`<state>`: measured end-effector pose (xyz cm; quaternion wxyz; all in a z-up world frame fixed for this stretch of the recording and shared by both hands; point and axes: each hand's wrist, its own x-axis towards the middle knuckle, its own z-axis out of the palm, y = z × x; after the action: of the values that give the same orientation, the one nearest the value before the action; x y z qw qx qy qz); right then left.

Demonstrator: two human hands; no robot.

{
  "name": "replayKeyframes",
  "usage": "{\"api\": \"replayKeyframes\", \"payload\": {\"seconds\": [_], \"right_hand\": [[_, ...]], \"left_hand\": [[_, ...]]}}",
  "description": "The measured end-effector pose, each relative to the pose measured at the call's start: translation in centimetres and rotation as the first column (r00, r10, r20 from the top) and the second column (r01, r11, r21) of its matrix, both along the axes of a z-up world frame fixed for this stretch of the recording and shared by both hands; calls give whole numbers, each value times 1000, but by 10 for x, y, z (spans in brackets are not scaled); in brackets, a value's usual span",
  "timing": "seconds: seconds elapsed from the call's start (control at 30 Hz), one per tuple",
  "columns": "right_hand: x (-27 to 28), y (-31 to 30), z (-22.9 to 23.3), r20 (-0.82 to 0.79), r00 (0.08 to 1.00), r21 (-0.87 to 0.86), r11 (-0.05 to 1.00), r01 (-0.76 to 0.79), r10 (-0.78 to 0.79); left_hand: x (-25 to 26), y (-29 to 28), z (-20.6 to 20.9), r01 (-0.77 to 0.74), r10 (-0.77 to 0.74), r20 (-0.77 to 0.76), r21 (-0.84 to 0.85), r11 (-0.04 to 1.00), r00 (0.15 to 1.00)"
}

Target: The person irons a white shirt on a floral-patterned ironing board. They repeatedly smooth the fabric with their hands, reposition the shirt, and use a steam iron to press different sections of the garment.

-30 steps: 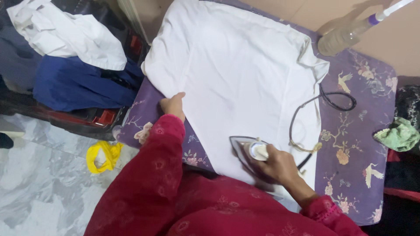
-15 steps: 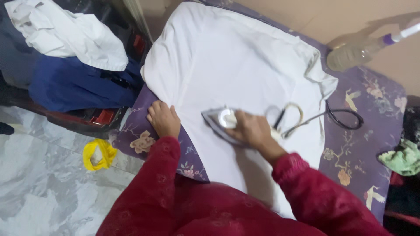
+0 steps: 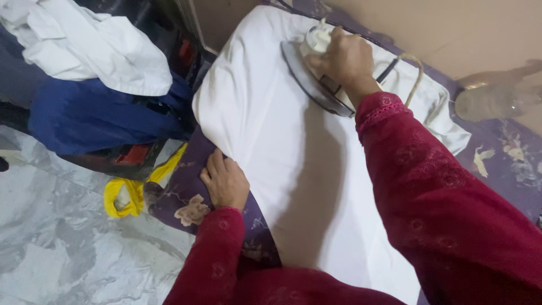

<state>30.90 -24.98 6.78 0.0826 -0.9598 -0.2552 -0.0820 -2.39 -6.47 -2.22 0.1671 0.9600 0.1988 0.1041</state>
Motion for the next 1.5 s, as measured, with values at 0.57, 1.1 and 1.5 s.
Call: {"api": "replayKeyframes", "payload": {"seconds": [0.57,1.1,1.5], "right_hand": [[-252,-73,27,-482,874,-34,999,42,-54],[-274,-138,38,-273,890,28,921,388,-366],[-31,-101,-16,-56,935,161,921,356,-351]], "left_hand": [[-6,1,-10,-10,20,97,-93,996,995],[-18,-74,24,590,-575,-250,-18,807,779],[-17,-75,23,586,-584,-209,-58,808,785]]}}
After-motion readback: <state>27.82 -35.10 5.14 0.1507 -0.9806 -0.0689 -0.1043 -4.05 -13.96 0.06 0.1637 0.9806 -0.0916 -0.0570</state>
